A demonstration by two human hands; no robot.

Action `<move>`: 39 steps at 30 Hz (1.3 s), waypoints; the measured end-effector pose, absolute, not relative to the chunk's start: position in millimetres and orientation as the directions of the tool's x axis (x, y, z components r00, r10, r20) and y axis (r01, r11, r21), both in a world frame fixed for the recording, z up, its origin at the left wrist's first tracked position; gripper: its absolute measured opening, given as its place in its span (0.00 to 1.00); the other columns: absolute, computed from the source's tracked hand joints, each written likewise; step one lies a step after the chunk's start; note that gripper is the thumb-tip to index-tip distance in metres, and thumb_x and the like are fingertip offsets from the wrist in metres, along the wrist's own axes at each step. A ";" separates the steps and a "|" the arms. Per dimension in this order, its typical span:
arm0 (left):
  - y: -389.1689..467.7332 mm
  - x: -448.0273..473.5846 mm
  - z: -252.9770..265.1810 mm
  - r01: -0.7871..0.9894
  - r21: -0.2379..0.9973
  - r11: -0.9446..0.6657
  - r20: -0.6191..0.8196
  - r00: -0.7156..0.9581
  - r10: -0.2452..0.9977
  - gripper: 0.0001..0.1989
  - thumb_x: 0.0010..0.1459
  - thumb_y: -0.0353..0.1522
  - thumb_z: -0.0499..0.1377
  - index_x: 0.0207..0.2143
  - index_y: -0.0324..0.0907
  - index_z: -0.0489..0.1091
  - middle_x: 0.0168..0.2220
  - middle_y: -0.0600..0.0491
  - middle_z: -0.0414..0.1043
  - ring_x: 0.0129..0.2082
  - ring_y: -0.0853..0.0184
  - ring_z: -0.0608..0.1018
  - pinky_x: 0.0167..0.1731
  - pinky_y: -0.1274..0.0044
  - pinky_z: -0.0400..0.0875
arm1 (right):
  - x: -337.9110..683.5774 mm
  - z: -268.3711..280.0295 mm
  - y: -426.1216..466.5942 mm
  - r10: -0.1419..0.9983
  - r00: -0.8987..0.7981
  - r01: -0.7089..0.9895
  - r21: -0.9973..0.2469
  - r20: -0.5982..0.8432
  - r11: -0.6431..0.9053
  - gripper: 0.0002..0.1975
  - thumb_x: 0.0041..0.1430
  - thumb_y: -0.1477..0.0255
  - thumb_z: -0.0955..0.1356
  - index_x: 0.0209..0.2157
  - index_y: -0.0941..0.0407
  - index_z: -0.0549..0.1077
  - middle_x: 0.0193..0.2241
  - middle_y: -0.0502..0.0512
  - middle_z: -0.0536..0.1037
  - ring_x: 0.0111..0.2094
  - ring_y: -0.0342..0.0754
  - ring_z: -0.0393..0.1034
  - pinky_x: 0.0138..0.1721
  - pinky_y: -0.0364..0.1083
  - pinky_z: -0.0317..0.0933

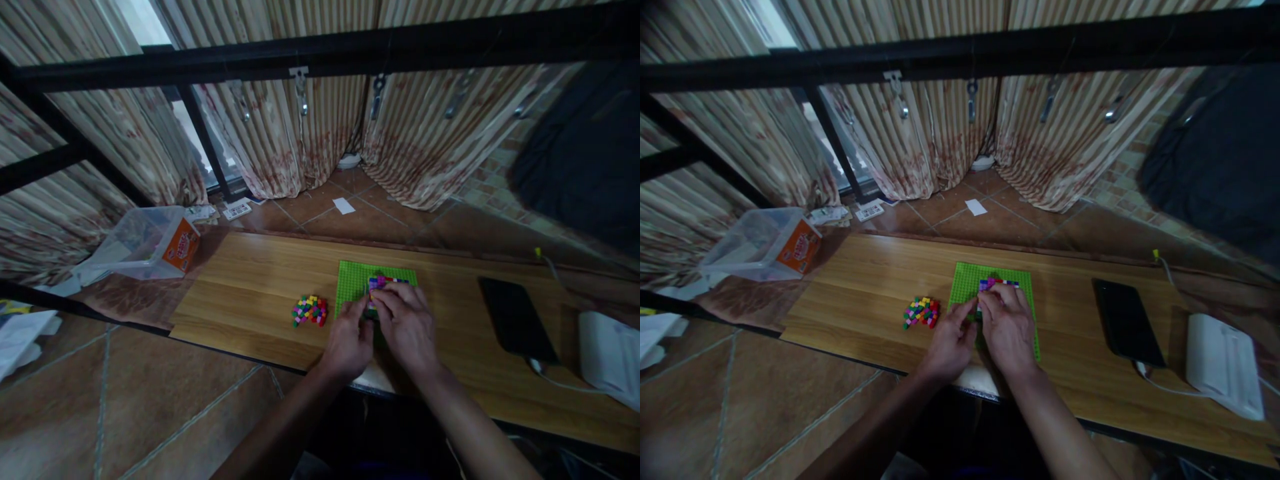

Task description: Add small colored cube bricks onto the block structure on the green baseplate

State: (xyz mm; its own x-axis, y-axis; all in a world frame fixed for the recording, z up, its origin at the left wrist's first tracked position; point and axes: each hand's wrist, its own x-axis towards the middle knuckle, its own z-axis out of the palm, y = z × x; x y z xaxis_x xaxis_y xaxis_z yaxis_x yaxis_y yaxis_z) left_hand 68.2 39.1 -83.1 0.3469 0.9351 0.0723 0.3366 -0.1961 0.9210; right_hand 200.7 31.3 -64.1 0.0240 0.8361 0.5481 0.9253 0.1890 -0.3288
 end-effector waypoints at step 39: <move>9.0 25.7 -91.8 0.454 0.878 -0.155 0.028 0.273 0.962 0.20 0.56 0.24 0.53 0.52 0.40 0.67 0.44 0.46 0.71 0.41 0.63 0.76 0.45 0.71 0.72 | 182.3 -82.3 -8.3 0.792 0.070 0.879 -0.413 0.606 0.238 0.13 0.64 0.72 0.62 0.47 0.56 0.73 0.44 0.59 0.75 0.46 0.52 0.69 0.49 0.52 0.64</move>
